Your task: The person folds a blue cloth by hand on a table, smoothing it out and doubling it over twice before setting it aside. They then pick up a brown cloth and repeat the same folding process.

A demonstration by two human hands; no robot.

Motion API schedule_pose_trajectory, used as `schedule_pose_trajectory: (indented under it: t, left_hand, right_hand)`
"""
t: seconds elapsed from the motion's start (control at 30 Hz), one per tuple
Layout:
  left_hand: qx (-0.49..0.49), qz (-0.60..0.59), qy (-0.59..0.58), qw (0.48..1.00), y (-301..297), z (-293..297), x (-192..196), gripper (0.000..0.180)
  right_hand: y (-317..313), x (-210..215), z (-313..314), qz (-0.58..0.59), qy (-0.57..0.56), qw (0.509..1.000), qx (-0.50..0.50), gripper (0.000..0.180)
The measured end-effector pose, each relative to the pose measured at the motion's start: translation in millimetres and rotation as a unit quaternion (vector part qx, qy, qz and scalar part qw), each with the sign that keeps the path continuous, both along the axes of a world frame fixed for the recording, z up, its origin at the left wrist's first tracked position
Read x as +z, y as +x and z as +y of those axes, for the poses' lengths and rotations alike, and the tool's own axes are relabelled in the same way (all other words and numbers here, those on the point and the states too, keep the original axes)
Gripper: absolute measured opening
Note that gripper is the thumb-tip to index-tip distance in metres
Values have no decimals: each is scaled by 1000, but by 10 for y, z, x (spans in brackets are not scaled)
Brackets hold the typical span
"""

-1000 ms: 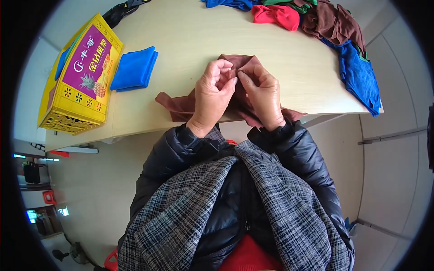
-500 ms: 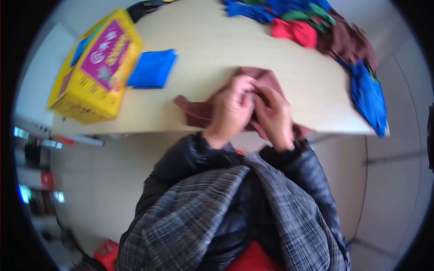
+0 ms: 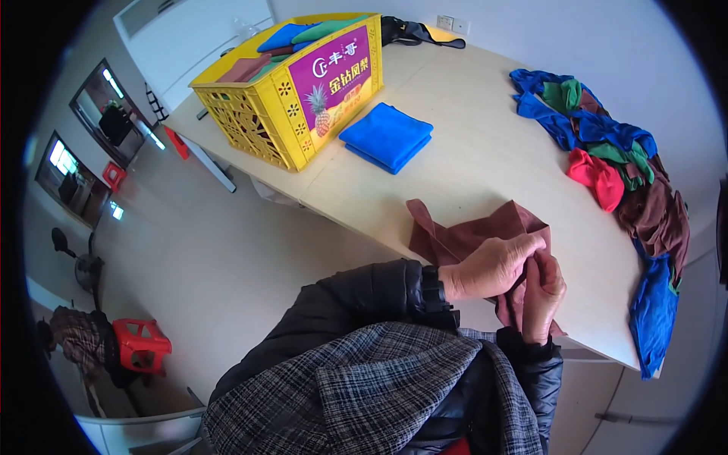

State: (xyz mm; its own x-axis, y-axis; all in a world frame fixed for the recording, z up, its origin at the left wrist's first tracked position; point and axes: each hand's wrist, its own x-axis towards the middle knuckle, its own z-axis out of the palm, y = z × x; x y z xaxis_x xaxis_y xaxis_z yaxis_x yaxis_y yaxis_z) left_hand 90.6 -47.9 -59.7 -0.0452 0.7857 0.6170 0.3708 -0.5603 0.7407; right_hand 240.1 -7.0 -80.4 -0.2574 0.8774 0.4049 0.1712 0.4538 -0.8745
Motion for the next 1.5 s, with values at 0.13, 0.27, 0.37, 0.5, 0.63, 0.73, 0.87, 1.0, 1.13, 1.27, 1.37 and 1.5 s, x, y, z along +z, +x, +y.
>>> schedule_pose_trajectory:
  t: [0.13,0.27,0.37,0.5,0.63,0.73,0.87,1.0,1.13,1.27,1.37,1.5]
  left_hand:
    - [76,187,67,977,-318,241,11,19]
    - [129,164,-49,977,-776,597,158,10]
    - [86,243,-104,961,-875,1234,49,13]
    - [28,366,-138,920,-672,1952,-272,19]
    - [-3,393,-135,910,-438,2422,-730,24]
    - [-39,451,-189,872,-103,2595,-860,23]
    - [-30,472,-182,862,-63,2678,-1026,19]
    - [32,443,-174,879,-277,2651,-684,16]
    - [130,331,-147,923,-670,2449,258,15]
    - [69,188,-103,974,-1035,2020,1216,12]
    - [76,180,-69,978,-1153,1716,1669,10]
    - [121,203,-44,971,-1240,1459,1957,7]
  right_hand:
    - [122,123,-33,-53,15,998,-17,15]
    - [129,193,-157,-34,-12,999,-10,14]
    - [216,55,-172,-63,50,997,-11,14]
    - [305,30,-202,-67,109,992,6,14]
    - [380,77,-244,-81,133,988,21,16]
    - [495,32,-216,-101,137,985,35,17]
    - [580,120,-231,-97,93,990,49,15]
    - [774,294,-204,-72,97,993,12,18]
    - [1169,682,-42,-65,197,974,-88,19]
    - [1568,1257,73,-80,258,949,-165,15]
    - [1503,1529,116,-9,261,947,-186,10]
    - [1457,1646,209,11,286,938,-198,8]
